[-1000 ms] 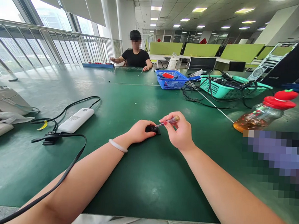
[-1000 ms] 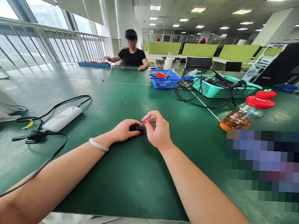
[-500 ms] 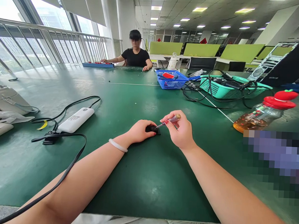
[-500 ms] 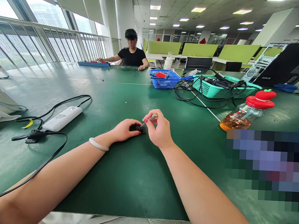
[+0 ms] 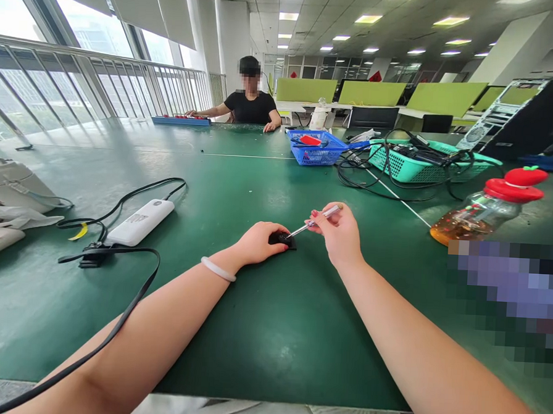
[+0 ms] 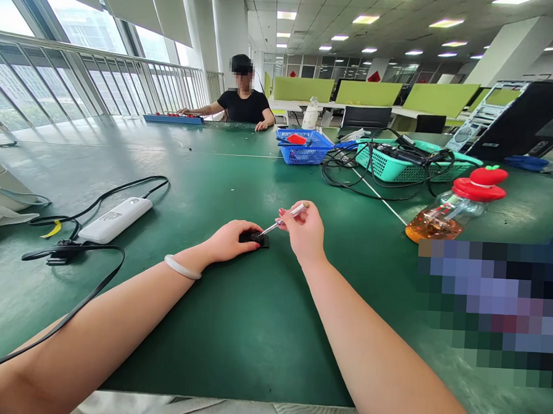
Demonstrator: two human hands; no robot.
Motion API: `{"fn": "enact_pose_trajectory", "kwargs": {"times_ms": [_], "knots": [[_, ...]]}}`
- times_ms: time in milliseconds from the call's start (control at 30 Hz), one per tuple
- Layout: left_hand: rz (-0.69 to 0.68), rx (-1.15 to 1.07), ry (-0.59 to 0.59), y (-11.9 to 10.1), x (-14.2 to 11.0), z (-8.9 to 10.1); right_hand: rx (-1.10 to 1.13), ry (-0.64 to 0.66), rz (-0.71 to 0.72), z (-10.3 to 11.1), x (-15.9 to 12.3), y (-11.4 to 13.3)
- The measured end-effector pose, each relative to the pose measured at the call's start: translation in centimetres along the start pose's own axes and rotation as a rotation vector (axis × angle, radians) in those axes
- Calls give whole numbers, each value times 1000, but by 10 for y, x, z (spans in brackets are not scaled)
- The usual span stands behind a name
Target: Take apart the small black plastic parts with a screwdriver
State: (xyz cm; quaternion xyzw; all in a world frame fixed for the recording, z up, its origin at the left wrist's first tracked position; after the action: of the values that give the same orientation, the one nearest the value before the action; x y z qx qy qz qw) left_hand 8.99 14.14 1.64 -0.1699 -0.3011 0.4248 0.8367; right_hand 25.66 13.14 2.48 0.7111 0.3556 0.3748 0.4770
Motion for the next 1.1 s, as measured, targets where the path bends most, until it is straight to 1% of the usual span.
{"fn": "enact_pose_trajectory", "kwargs": {"times_ms": [133,267,333,433,533,633,700,767,867,967,1100], "knots": [[-2,2,-3,0,1,-1,41,-57,-102,6,3,-11],[-2,5,-1,0,0,-1,60,-68,-137,8,5,-14],[-6,2,-1,0,0,-1,47,-50,-136,7,5,-14],[-6,-4,-2,1,0,-1,-14,34,-46,0,3,-4],[5,-9,-5,3,-1,-2,-85,109,137,-9,-5,15],[10,-16,-1,3,-1,-2,-196,113,295,-12,-14,29],[4,-12,-1,2,0,-2,-231,97,323,-12,-15,32],[-3,0,-5,1,0,-1,-181,86,261,-11,-12,27],[-4,9,-6,-1,0,0,-72,70,70,-6,-2,9],[0,-4,2,-2,0,-1,-16,19,-101,2,7,-10],[6,-11,7,-1,0,-1,34,-15,-260,9,12,-31]]}}
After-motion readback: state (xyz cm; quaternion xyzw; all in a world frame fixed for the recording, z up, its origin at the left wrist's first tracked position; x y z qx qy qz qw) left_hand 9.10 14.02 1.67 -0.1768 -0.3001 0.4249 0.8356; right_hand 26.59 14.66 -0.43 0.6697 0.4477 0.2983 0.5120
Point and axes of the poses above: each hand's wrist, its own x-axis towards the middle knuckle, its own z-axis out of the back of the hand, y = z × x, the point moved 9 cm from there along x, towards the middle knuckle, and after that the axes turned 12 degrees about -y, right-handed, at the moved point
